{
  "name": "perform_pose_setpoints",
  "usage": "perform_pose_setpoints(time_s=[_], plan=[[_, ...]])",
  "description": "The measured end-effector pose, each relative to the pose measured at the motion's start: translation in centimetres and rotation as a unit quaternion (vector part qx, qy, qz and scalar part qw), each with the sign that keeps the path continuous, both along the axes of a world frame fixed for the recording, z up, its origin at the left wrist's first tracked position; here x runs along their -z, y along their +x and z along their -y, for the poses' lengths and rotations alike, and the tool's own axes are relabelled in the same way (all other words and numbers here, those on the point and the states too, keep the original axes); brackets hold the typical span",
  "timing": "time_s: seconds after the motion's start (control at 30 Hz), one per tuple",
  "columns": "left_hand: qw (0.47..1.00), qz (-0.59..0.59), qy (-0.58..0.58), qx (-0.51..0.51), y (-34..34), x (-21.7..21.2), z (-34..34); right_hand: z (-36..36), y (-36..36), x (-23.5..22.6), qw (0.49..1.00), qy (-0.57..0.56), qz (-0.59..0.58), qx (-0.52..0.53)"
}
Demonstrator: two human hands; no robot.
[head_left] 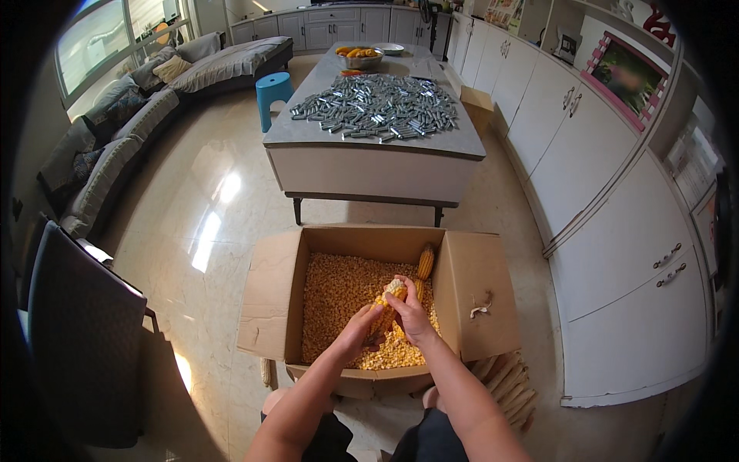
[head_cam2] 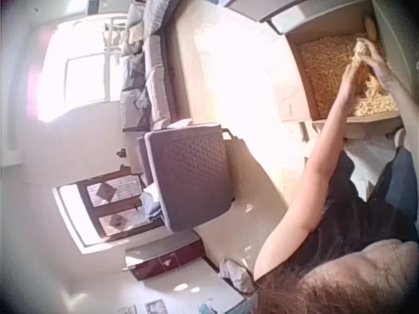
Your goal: The person sits on the floor and manually removes kernels from dried corn cobs by hand. The kernels are dropped into a cardboard box below, and the stripped cobs are placed aside.
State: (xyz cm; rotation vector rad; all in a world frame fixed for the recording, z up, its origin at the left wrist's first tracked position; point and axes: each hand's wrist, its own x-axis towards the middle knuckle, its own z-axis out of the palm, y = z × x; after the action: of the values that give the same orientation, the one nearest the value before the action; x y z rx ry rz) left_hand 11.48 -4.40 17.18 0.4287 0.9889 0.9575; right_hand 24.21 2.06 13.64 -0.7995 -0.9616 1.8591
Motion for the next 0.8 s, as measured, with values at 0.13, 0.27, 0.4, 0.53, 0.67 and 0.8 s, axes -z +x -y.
perform_pose_setpoints(time_s=[0.13,0.27,0.4,0.53,0.67,0.8], plan=[[0.997,-0.061,0.048,0.006,0.7,0.2,0.3,0.3,-0.8,0.3,0.994,0.019,0.073,0.073],[0.995,-0.053,0.088,0.005,1.2,1.3,0.6,0.9,-1.3,-1.3,0.988,0.006,0.126,0.093],[0.998,-0.025,0.051,-0.003,0.9,1.0,0.1,-1.0,0.1,1.8,0.995,-0.065,-0.051,0.049],[1.0,-0.01,-0.007,-0.027,0.5,0.4,0.1,-0.1,0.6,-1.3,0.998,-0.055,-0.042,-0.005],[0.993,-0.078,0.084,0.005,1.2,1.0,0.4,-0.1,0.3,-0.4,0.999,-0.018,0.013,0.046],[0.99,-0.09,0.104,0.022,1.3,1.1,0.5,0.2,-0.3,-0.8,0.991,0.01,0.108,0.073]])
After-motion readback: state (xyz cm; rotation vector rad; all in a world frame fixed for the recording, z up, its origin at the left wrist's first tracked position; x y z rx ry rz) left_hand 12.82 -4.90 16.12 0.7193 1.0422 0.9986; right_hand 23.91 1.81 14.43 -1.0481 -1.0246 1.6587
